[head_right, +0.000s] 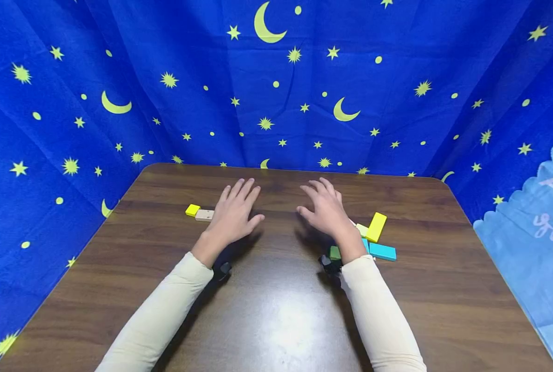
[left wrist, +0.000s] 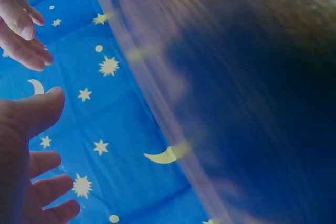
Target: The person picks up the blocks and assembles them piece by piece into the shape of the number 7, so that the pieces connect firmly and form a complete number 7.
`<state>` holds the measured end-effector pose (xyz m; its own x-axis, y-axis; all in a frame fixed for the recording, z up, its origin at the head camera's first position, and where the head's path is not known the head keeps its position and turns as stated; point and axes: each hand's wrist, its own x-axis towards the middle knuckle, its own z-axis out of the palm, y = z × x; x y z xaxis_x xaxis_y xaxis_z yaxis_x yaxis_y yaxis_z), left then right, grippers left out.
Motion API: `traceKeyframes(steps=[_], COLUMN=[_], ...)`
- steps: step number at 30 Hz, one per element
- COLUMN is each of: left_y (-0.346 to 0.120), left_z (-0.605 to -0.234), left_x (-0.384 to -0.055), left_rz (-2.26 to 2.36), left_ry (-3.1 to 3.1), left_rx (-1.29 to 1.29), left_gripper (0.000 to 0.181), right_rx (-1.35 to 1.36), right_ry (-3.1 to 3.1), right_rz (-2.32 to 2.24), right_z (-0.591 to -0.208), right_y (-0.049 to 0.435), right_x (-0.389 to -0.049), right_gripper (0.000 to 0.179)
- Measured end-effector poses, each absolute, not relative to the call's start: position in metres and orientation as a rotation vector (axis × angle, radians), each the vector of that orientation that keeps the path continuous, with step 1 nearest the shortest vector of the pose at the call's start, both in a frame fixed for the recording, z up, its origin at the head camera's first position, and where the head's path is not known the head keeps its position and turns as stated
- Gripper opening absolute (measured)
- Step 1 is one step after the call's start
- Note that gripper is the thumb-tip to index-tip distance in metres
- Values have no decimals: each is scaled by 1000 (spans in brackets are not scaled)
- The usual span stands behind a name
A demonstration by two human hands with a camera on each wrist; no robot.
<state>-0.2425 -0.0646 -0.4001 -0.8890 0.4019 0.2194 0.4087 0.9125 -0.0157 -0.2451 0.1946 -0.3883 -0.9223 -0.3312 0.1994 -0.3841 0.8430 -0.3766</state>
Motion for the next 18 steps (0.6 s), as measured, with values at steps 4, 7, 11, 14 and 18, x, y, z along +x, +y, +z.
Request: traceKeyframes(steps=[4, 7, 11, 14, 18], left_y=[-71, -77, -87, -92, -94], left_z=[-396, -395, -397, -400, -404], left_x=[-231, -221, -212, -209, -209], left_rz=[-60, -62, -65, -79, -118], left_ry=[-2802, -2755, -2716, -2714, -2729], left_rx=[-742, -849, -912, -923, -935], left_gripper=[67, 63, 60, 59, 59], right_rx=[657, 721, 777, 786, 778], right_ry=[-2881, -2898, -2930, -2940, -2956], right_rz=[657, 628, 555, 526, 515], right_z=[-384, -381, -380, -380, -381], right_y=[203, 213, 227, 235, 242], right_x=[-234, -225, -215, -211, -208], right_gripper=[53, 51, 48, 46, 46])
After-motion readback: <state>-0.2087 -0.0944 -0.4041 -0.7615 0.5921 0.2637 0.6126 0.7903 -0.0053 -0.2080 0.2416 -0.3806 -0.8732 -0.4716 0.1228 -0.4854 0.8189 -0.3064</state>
